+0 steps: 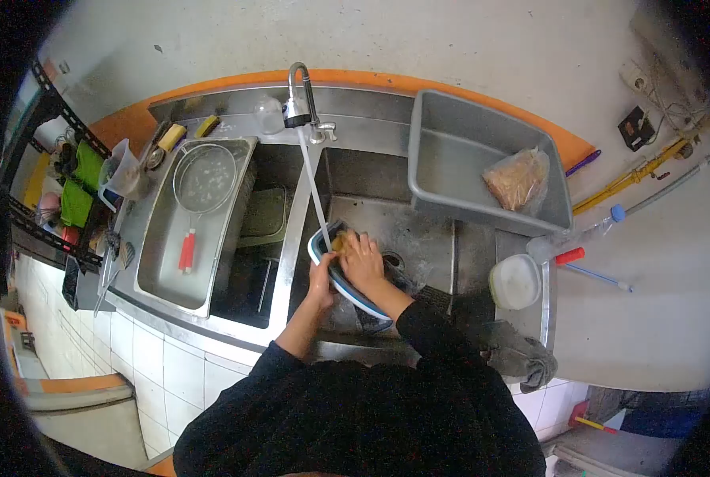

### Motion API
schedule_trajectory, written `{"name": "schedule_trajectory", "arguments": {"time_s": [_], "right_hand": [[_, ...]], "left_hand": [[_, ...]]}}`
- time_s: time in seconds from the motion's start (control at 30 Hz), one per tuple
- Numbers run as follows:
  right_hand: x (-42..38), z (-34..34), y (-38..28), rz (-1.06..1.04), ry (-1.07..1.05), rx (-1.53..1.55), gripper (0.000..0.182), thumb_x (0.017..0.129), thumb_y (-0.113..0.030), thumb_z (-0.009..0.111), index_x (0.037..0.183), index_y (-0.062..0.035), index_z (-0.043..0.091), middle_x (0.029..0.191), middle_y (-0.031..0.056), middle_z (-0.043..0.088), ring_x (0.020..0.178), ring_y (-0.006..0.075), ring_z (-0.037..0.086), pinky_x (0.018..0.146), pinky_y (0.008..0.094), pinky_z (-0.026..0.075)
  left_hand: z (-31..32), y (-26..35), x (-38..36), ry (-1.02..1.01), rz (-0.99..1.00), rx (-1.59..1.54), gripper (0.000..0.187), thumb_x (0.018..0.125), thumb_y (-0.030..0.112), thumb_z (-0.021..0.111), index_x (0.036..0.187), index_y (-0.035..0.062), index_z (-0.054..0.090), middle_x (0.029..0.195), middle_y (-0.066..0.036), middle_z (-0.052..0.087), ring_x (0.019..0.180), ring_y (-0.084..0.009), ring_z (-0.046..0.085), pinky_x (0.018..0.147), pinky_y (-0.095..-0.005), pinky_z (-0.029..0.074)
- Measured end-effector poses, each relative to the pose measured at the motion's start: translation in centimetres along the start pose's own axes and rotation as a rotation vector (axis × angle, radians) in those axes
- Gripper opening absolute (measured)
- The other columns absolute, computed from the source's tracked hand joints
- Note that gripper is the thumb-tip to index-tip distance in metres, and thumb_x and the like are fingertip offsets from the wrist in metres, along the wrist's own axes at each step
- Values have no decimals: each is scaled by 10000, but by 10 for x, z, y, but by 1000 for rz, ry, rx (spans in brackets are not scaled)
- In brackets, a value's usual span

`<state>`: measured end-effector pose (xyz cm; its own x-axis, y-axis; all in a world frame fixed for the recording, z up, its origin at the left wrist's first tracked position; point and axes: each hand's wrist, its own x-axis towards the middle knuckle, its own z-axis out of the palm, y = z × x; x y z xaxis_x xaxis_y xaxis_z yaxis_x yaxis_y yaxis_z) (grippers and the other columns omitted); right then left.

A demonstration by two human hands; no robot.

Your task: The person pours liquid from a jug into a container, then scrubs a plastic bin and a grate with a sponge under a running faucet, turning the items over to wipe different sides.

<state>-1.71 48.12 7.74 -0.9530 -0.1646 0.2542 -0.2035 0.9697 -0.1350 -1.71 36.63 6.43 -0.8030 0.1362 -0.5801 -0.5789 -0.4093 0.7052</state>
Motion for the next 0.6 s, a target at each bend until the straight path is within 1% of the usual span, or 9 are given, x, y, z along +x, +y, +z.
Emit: {"name": "schedule_trajectory", "arguments": {"time_s": [0.03,0.07,0.17,0.2,0.3,0.37,0.5,0.57,0.6], "right_hand": [[-2,-1,-1,-39,25,-31,449,806,-345,483,1131,-37,521,1251,103,385,1141,328,344,892,409,327],[-1,-1,-1,-32,-47,-90,540,813,-408,453,1241,-79,433,1346,88,289,1198,341,287,936,470,265],[8,-7,-5,7,91,-139,547,804,-406,459,1261,-109,412,1351,99,278,1215,350,265,930,520,237],[11,-9,-6,5,89,-137,547,804,-406,459,1261,-109,412,1351,99,278,1215,350,265,930,520,237],[24,-17,-12,105,126,-40,521,778,-360,493,1232,-109,443,1294,134,329,1173,334,308,910,529,239],[30,-18,-13,187,-2,12,480,741,-306,529,1181,-118,486,1198,151,388,1096,308,360,887,507,262],[32,-11,-4,173,-111,13,504,721,-268,544,1200,-140,449,1127,149,400,1057,307,373,859,514,272],[28,-8,10,84,-137,116,498,719,-233,541,1197,-129,448,1134,152,410,1053,285,380,868,510,269],[23,-5,13,86,-137,114,498,719,-233,541,1197,-129,448,1134,152,410,1053,285,380,868,510,269]], "left_hand": [[0,3,-4,23,40,41,396,718,321,572,1053,149,451,909,-48,515,765,-188,525,604,-352,454],[5,7,-7,68,54,14,328,709,290,557,984,137,466,814,-28,495,707,-160,497,571,-313,432],[4,18,-8,-16,68,33,303,709,277,553,957,115,489,819,-36,499,717,-165,496,589,-323,434],[5,21,-8,-13,68,33,303,709,277,553,957,115,489,819,-36,499,717,-165,496,589,-323,434],[10,28,-9,-73,145,2,302,707,264,549,938,76,501,828,-43,499,742,-168,494,631,-316,430],[14,30,-9,-95,267,34,325,699,245,550,945,39,498,853,-57,505,781,-176,491,688,-311,418],[14,25,-12,-71,214,88,336,694,225,546,956,23,492,874,-74,513,814,-179,488,721,-296,405],[12,21,-15,9,278,148,333,696,218,539,960,21,492,869,-78,513,790,-181,489,701,-301,409],[11,20,-15,41,245,172,306,705,225,533,936,31,488,816,-64,494,746,-173,486,654,-304,416]]}}
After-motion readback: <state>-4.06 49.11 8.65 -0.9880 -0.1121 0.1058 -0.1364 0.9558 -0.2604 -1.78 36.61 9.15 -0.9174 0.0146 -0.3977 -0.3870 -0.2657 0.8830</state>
